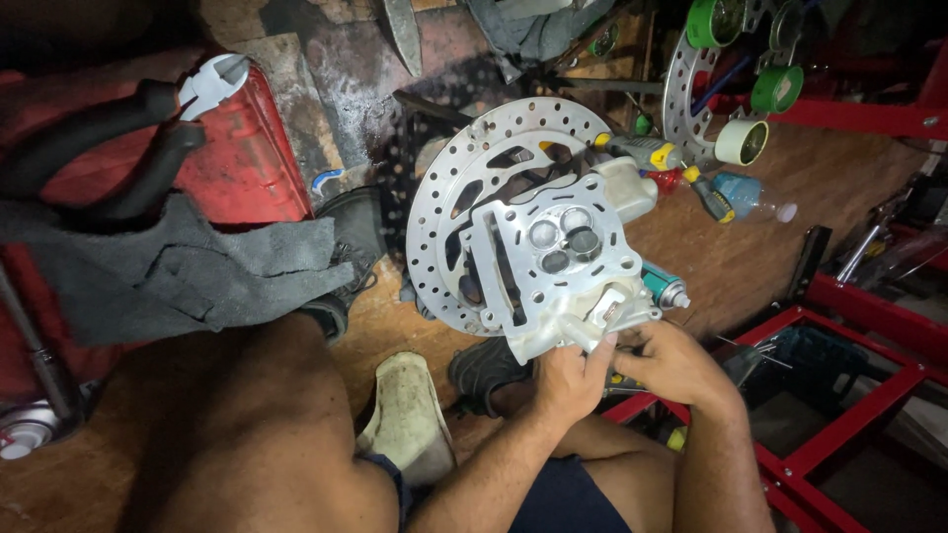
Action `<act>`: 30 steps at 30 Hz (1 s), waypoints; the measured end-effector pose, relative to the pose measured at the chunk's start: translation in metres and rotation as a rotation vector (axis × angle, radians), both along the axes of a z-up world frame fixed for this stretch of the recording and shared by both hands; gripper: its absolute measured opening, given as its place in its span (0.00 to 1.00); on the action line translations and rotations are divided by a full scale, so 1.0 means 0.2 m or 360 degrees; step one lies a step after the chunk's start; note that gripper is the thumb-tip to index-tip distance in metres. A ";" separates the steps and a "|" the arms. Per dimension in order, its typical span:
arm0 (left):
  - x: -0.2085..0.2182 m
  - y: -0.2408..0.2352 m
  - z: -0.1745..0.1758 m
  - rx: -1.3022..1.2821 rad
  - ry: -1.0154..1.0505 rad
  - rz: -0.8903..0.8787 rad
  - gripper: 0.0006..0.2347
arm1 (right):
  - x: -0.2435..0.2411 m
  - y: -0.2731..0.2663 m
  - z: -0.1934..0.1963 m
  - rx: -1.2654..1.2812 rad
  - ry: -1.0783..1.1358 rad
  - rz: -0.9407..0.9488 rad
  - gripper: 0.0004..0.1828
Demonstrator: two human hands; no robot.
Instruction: Cleaning and inspecting a motorcycle cylinder head using a pick tool and a cloth
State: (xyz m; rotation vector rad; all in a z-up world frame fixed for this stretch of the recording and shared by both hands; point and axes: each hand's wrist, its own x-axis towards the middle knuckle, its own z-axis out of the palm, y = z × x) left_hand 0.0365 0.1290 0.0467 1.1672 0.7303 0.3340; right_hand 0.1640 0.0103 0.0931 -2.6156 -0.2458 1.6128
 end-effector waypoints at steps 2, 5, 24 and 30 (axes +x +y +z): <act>0.01 0.00 0.01 0.0130 0.0046 -0.0065 0.16 | 0.00 0.04 0.02 -0.0007 -0.0017 -0.0002 0.12; 0.00 -0.06 -0.03 0.0173 0.0055 -0.0087 0.17 | -0.01 0.10 0.03 -0.0011 -0.0024 0.0005 0.12; -0.02 -0.28 -0.11 0.0215 -0.0032 -0.0224 0.16 | -0.05 -0.21 -0.08 0.0006 0.0075 -0.0080 0.23; -0.01 -0.30 -0.09 0.0206 0.0052 -0.0211 0.16 | 0.00 -0.17 -0.09 0.0089 0.0213 0.0004 0.26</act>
